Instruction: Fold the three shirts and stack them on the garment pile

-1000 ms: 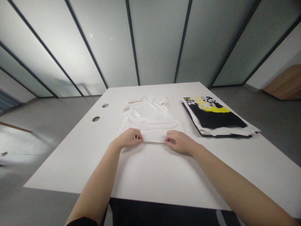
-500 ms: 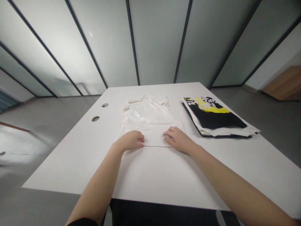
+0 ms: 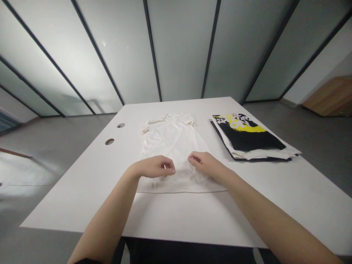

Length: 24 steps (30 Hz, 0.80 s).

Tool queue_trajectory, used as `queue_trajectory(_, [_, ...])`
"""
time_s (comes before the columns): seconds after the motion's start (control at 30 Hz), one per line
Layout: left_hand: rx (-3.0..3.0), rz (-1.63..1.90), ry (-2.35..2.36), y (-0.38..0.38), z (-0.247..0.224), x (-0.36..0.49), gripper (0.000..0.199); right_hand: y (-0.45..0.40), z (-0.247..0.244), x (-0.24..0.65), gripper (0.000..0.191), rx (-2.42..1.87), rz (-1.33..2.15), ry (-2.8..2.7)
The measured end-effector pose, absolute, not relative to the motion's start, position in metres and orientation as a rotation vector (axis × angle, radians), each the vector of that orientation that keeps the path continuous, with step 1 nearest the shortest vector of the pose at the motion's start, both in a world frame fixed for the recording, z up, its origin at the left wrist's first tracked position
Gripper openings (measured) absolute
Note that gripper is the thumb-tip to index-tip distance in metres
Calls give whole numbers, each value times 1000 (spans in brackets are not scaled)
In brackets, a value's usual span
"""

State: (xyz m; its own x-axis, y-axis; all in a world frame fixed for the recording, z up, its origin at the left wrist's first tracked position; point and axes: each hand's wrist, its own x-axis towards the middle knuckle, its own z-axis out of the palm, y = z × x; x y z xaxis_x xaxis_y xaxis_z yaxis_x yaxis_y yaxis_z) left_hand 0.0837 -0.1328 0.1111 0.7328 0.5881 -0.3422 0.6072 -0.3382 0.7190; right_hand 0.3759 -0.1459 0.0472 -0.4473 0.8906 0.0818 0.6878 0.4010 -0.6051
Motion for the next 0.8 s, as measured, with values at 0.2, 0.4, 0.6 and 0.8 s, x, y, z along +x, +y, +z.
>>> queue_trajectory(0.2, [2403, 478, 1818, -97, 50, 118, 47, -138, 13, 372, 63, -1713, 280, -2414])
queue_trajectory(0.4, [2383, 217, 1972, -87, 10, 117, 65, -147, 8, 368, 68, -1875, 234, -2487])
queue_trajectory(0.6, [2333, 111, 2088, -116, 10, 117, 79, -164, 25, 366, 71, -1926, 308, -2517])
queue_trajectory(0.8, [2413, -177, 1871, -178, 34, 117, 82, -188, 63, 369, 46, -1786, 431, -2669])
